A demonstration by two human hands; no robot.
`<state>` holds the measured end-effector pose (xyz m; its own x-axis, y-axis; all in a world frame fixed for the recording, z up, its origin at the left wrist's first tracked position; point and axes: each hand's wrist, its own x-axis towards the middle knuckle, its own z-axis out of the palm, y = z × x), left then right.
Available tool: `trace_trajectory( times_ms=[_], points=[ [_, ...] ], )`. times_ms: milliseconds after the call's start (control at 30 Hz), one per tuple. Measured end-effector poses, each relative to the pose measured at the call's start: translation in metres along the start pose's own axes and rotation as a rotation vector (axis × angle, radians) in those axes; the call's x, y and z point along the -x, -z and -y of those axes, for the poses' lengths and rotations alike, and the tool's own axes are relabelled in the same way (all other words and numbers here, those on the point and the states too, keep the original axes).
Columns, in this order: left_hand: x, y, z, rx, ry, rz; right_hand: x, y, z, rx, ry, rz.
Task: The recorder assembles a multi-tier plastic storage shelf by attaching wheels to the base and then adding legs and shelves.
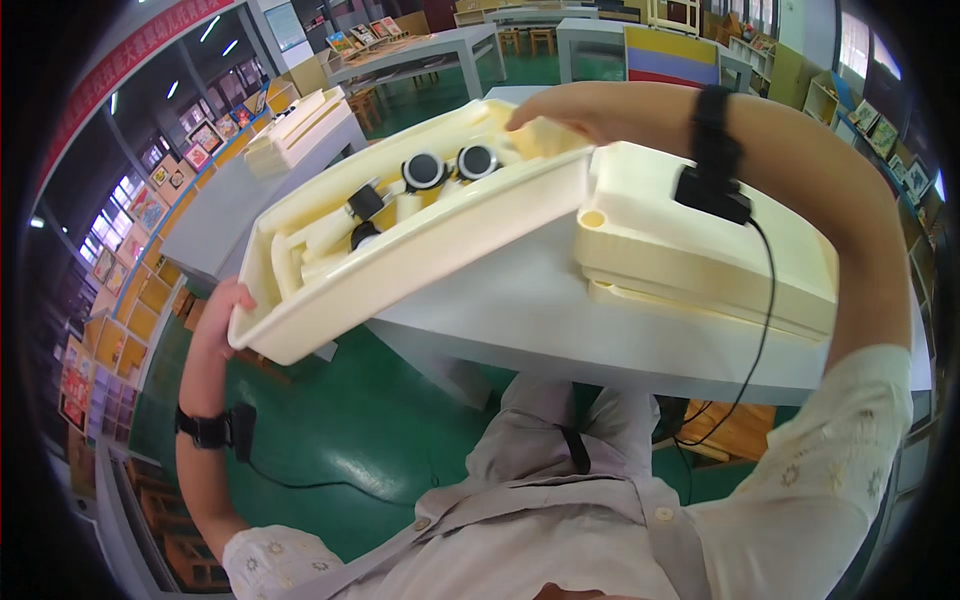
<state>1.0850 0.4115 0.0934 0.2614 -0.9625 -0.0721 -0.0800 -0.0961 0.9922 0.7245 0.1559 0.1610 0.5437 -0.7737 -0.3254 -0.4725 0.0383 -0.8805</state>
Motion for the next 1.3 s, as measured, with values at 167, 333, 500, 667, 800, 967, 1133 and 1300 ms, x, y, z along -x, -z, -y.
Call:
trace_trajectory(
  times_ms=[167, 333, 500, 667, 800, 967, 1133, 1300],
  points=[
    [0.032, -0.006, 0.045, 0.044, 0.096, -0.144, -0.083, -0.029, -0.028, 0.05, -0.139, 0.346],
    [0.012, -0.022, 0.085, 0.218, 0.276, -0.071, -0.085, -0.052, -0.031, 0.409, -0.149, 0.092],
    [-0.002, -0.046, 0.093, 0.15, 0.331, -0.126, -0.071, -0.043, 0.006, 0.411, -0.034, 0.013],
    [-0.018, -0.075, 0.097, 0.282, 0.338, -0.016, 0.046, -0.018, 0.039, 0.3, 0.442, 0.082],
    [-0.03, -0.11, 0.091, 0.363, 0.32, 0.023, 0.135, 0.013, -0.001, 0.95, 0.742, -0.091],
    [-0.052, -0.139, 0.083, 0.431, 0.359, 0.049, 0.208, 0.042, -0.123, 1.517, 0.204, -0.499],
    [-0.092, -0.145, 0.093, 0.402, 0.231, 0.16, 0.253, 0.07, -0.203, 1.11, 0.021, -0.714],
    [-0.086, -0.172, 0.05, -0.017, 0.447, 0.367, 0.254, 0.074, -0.246, 1.363, 0.366, -1.082]
  ],
)
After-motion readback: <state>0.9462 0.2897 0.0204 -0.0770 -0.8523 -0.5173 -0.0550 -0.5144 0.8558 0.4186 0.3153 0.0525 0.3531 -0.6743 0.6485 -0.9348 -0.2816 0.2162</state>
